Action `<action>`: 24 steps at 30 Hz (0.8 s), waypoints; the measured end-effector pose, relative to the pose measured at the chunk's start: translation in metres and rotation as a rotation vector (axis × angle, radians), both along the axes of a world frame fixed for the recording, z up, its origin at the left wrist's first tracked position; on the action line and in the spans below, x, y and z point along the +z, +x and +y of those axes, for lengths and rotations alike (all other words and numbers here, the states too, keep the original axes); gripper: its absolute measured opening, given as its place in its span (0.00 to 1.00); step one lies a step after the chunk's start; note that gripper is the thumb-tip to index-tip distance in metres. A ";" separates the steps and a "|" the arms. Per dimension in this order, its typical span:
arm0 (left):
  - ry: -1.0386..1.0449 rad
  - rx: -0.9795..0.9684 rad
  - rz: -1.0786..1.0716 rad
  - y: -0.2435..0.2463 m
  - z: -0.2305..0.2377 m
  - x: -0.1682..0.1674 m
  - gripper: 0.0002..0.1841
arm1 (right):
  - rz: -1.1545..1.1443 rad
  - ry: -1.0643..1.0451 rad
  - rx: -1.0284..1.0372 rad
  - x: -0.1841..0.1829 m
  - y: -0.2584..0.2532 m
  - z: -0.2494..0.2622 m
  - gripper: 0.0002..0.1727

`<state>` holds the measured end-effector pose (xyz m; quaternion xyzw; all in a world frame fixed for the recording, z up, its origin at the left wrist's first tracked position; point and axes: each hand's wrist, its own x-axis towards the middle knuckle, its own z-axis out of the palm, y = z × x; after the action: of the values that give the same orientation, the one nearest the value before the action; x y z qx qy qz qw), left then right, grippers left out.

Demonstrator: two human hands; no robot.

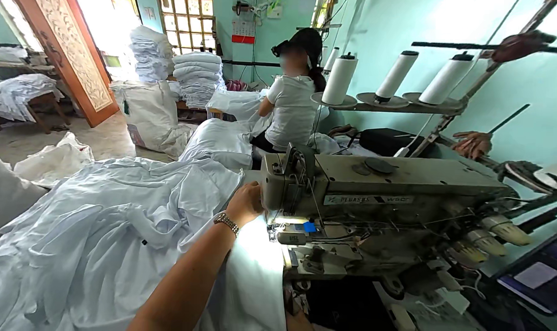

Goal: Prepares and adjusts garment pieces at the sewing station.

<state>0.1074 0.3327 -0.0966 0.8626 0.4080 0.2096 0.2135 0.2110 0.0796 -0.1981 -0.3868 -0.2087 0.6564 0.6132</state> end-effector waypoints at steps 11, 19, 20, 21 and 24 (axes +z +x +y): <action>0.006 -0.001 -0.020 0.002 0.002 0.000 0.19 | -0.145 0.086 -0.168 -0.018 0.009 0.010 0.18; 0.010 0.017 -0.010 0.003 0.006 -0.005 0.19 | -0.210 0.157 -0.193 -0.024 0.008 0.016 0.06; 0.012 0.023 -0.014 0.003 0.006 -0.006 0.19 | -0.198 0.165 -0.183 -0.025 0.008 0.017 0.04; 0.015 0.027 -0.017 0.003 0.006 -0.006 0.18 | -0.189 0.172 -0.177 -0.027 0.007 0.020 0.04; -0.001 0.027 -0.033 0.003 0.005 -0.003 0.19 | -0.216 0.180 -0.169 -0.030 0.007 0.026 0.04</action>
<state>0.1103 0.3375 -0.0991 0.8533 0.4163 0.2263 0.2178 0.2176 0.1060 -0.2283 -0.4147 -0.2981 0.5358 0.6724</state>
